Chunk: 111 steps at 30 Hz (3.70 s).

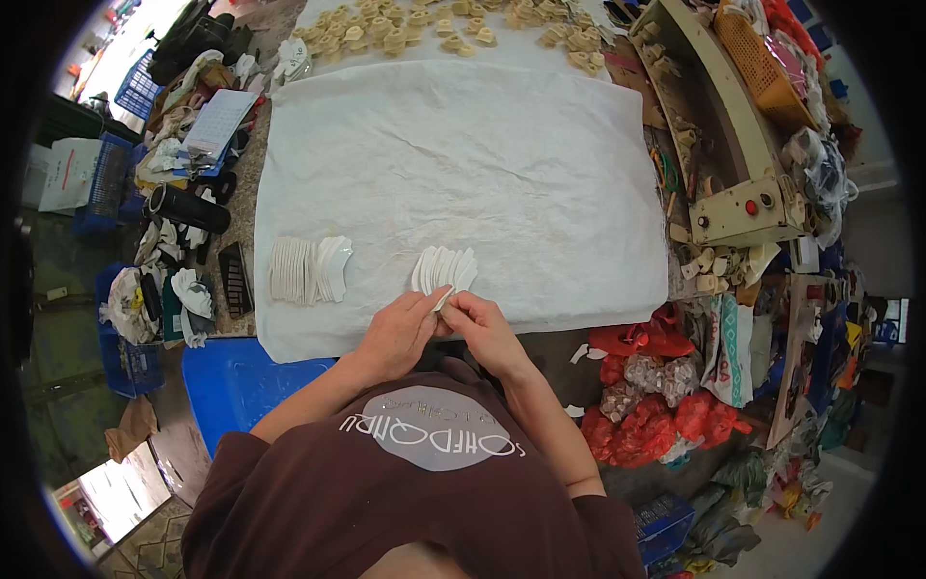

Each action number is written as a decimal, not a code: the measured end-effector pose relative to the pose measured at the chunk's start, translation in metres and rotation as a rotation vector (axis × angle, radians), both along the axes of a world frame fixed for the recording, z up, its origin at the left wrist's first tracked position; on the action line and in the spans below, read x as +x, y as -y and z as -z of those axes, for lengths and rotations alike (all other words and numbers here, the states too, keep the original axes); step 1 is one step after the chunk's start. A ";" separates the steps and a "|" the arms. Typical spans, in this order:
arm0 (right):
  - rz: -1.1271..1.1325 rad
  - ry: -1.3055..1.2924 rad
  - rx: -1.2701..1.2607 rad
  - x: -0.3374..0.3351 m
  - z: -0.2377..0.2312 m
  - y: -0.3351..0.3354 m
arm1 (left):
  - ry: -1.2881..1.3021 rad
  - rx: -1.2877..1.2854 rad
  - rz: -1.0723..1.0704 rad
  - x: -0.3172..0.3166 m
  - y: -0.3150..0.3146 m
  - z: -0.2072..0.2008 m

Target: Sorting and inspecting white shoe upper components and stacking them in order.

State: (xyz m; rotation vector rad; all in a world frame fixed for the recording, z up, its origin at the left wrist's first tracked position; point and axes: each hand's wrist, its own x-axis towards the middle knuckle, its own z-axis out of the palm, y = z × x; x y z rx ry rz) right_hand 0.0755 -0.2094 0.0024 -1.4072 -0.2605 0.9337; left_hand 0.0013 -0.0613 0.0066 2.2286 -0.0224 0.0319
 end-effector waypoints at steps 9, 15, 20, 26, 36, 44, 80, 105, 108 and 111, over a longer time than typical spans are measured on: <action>0.061 0.064 -0.054 -0.002 0.007 -0.006 | -0.061 -0.270 -0.031 0.008 -0.002 0.003; 0.051 0.361 -0.159 -0.011 0.017 -0.006 | -0.356 -0.753 -0.259 0.012 0.001 0.031; 0.067 0.574 -0.200 -0.012 0.018 -0.007 | -0.363 -0.659 -0.171 0.014 -0.005 0.022; 0.062 0.439 -0.197 -0.014 0.021 -0.001 | -0.425 -0.769 -0.343 0.015 -0.010 0.025; 0.098 0.280 -0.271 -0.001 0.010 -0.016 | -0.054 -0.250 -0.071 0.010 -0.005 0.019; 0.054 0.328 -0.259 0.002 0.019 -0.013 | -0.094 -0.138 -0.041 0.009 0.002 0.027; -0.017 0.823 -0.033 -0.024 0.005 -0.024 | -0.267 -0.347 -0.244 0.006 -0.021 0.052; 0.222 0.636 -0.465 -0.012 0.048 0.032 | -0.244 -0.560 -0.327 0.028 -0.021 0.059; 0.237 0.590 -0.334 -0.020 0.055 0.000 | -0.356 -0.641 -0.308 0.029 -0.006 0.066; 0.275 0.435 -0.402 -0.011 0.082 0.005 | -0.239 -0.716 -0.406 0.023 -0.016 0.077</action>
